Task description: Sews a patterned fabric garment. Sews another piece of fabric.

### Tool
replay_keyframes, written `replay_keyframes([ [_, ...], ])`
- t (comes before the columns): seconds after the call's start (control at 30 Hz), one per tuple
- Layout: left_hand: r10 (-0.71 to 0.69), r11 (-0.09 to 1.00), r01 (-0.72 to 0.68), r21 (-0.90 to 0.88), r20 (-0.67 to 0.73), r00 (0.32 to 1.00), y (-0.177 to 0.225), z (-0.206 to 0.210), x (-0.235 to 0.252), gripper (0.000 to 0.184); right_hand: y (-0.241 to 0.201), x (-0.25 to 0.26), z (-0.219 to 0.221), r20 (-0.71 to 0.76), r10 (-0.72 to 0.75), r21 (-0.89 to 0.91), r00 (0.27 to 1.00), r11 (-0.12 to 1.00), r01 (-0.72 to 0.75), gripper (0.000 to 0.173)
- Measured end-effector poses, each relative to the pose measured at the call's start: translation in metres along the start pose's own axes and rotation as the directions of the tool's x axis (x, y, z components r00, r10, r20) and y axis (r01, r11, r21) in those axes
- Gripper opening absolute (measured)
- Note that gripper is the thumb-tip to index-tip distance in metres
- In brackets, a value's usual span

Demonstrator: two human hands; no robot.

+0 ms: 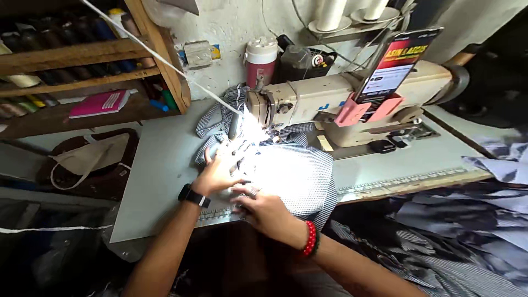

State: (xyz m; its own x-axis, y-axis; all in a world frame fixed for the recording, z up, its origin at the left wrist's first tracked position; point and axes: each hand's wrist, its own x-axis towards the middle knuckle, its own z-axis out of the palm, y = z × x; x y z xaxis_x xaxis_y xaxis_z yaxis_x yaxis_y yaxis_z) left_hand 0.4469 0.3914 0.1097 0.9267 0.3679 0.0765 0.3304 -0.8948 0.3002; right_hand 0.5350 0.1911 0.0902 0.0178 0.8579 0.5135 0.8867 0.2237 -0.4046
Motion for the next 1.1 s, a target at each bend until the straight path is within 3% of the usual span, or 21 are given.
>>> replay_keyframes([
  [0.1,0.058,0.994,-0.054,-0.092,0.038,0.998,-0.007,0.009,-0.018,0.076,0.038,-0.006,-0.025,-0.192,0.152,-0.091,0.970,0.981,-0.171,0.019],
  [0.2,-0.004,0.999,0.006,-0.033,0.076,0.997,-0.008,0.007,-0.018,0.088,0.100,-0.032,-0.064,-0.050,0.466,-0.318,0.883,0.831,-0.457,0.031],
  [0.27,-0.038,0.999,0.037,0.004,0.084,0.996,0.000,0.008,-0.018,0.095,0.129,-0.041,-0.081,0.049,0.535,-0.384,0.843,0.790,-0.479,0.041],
  [0.33,-0.056,0.998,0.059,-0.023,0.131,0.990,0.001,0.006,-0.015,0.095,0.124,-0.033,-0.087,0.052,0.499,-0.382,0.865,0.810,-0.445,0.036],
  [0.43,-0.055,0.996,0.063,-0.057,0.124,0.991,-0.006,0.000,-0.013,0.078,0.107,-0.025,-0.075,0.073,0.349,-0.301,0.934,0.901,-0.313,0.025],
  [0.53,0.095,0.995,-0.096,-0.006,-0.068,0.993,-0.003,0.013,-0.013,0.051,0.111,-0.027,-0.071,0.193,0.434,-0.322,0.880,0.875,-0.361,0.027],
  [0.57,0.129,0.991,-0.131,-0.032,-0.046,0.991,-0.002,0.015,-0.013,0.049,0.114,-0.028,-0.074,0.185,0.422,-0.336,0.888,0.876,-0.346,0.028],
  [0.73,0.051,0.999,-0.045,-0.027,0.283,0.958,0.002,-0.001,-0.035,0.094,0.115,-0.064,-0.077,0.124,0.199,-0.346,0.972,0.927,-0.146,0.028],
  [0.83,-0.036,0.999,0.033,0.013,0.312,0.950,-0.003,-0.004,-0.025,0.096,0.131,-0.058,-0.085,0.180,0.213,-0.334,0.960,0.932,-0.144,0.028],
  [0.9,-0.047,0.999,0.045,0.013,0.282,0.958,-0.009,-0.005,-0.013,0.086,0.138,-0.043,-0.088,0.247,0.303,-0.342,0.920,0.916,-0.210,0.030],
  [0.97,0.064,0.997,-0.072,0.029,0.221,0.973,-0.008,0.000,-0.016,0.066,0.126,-0.039,-0.083,0.251,0.366,-0.374,0.896,0.891,-0.259,0.032],
  [1.03,0.227,0.973,-0.231,0.006,0.168,0.959,0.000,0.006,-0.027,0.047,0.109,-0.047,-0.078,0.220,0.315,-0.400,0.923,0.892,-0.209,0.034],
  [1.1,0.182,0.983,-0.175,-0.053,0.218,0.959,0.003,0.006,-0.034,0.048,0.113,-0.053,-0.076,0.206,0.280,-0.376,0.938,0.907,-0.188,0.032],
])
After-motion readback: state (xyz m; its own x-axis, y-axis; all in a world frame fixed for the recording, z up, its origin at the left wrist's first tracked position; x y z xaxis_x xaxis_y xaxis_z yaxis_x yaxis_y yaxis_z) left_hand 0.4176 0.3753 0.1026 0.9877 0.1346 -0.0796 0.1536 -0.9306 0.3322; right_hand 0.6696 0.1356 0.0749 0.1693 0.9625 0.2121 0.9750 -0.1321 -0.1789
